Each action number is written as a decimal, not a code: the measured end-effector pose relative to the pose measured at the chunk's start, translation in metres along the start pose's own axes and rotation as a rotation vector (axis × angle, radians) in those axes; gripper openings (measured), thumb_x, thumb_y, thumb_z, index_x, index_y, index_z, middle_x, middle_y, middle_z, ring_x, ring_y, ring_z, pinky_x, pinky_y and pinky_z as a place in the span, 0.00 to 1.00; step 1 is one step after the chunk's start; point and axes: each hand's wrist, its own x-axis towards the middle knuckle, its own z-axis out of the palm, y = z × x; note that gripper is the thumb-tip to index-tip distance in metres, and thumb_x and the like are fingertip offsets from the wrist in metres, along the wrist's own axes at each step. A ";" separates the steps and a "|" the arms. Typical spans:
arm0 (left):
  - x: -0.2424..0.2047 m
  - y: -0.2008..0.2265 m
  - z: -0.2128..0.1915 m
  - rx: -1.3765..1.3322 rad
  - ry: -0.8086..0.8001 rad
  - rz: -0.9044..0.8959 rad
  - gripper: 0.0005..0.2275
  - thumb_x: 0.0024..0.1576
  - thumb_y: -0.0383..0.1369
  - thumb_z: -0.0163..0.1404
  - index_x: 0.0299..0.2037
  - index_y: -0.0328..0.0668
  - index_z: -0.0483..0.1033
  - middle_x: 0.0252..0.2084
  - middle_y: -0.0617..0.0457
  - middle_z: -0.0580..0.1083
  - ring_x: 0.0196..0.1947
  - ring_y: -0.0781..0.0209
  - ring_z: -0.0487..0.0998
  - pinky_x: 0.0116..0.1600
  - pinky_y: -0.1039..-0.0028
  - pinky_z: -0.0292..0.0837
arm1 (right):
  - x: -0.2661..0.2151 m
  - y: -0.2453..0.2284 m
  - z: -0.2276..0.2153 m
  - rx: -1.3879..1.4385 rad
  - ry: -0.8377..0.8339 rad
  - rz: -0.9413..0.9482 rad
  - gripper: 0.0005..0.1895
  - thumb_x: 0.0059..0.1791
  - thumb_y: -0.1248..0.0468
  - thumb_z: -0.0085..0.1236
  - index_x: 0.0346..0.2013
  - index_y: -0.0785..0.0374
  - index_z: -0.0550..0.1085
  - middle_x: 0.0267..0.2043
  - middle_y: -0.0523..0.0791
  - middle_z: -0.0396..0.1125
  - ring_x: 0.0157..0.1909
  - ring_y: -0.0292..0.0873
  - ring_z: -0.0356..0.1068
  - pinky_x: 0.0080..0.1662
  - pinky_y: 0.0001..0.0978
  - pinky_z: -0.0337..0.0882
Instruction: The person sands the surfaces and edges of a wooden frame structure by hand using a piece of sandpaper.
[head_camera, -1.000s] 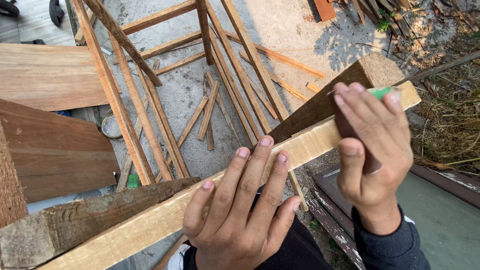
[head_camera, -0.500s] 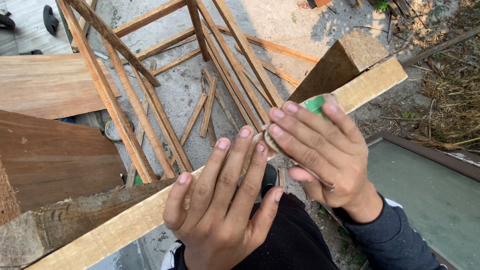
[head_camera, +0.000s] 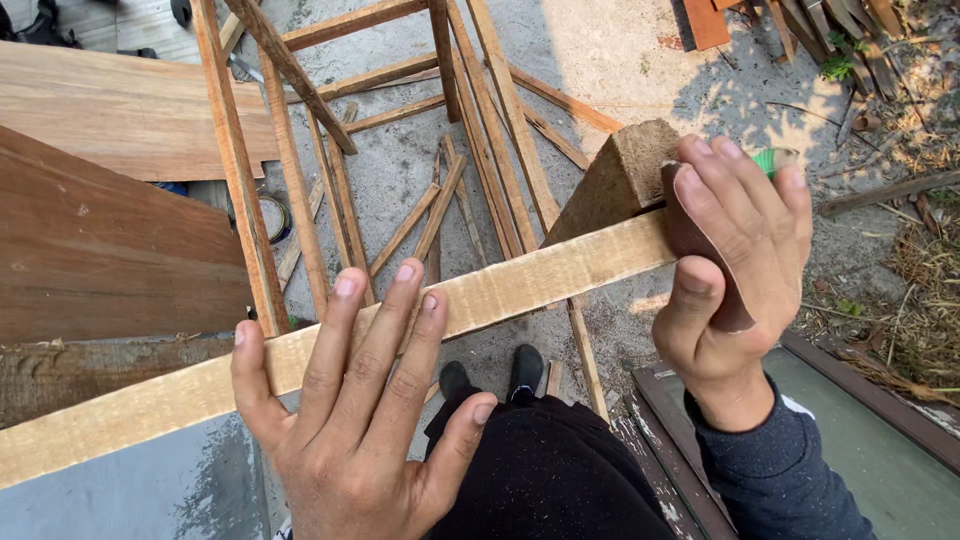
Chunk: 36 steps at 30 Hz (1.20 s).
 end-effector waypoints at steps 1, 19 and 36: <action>0.001 0.003 0.003 0.028 0.016 -0.004 0.25 0.60 0.55 0.47 0.60 0.50 0.76 0.65 0.56 0.72 0.70 0.56 0.62 0.75 0.50 0.27 | -0.003 0.002 0.000 0.015 0.041 0.058 0.29 0.63 0.47 0.28 0.60 0.65 0.71 0.64 0.51 0.68 0.72 0.52 0.62 0.77 0.47 0.48; 0.000 -0.016 0.034 0.074 0.213 0.072 0.16 0.70 0.49 0.45 0.60 0.60 0.81 0.63 0.70 0.77 0.66 0.72 0.68 0.75 0.71 0.37 | -0.020 -0.046 0.005 -0.069 -0.286 -0.147 0.31 0.60 0.46 0.32 0.56 0.63 0.79 0.59 0.50 0.75 0.70 0.52 0.63 0.75 0.49 0.38; 0.002 -0.017 0.056 0.148 0.430 0.043 0.12 0.67 0.41 0.47 0.57 0.69 0.78 0.57 0.76 0.77 0.61 0.75 0.71 0.74 0.73 0.41 | -0.018 -0.009 -0.008 0.196 -0.470 -0.256 0.21 0.70 0.59 0.25 0.70 0.71 0.57 0.71 0.63 0.58 0.73 0.57 0.60 0.72 0.41 0.66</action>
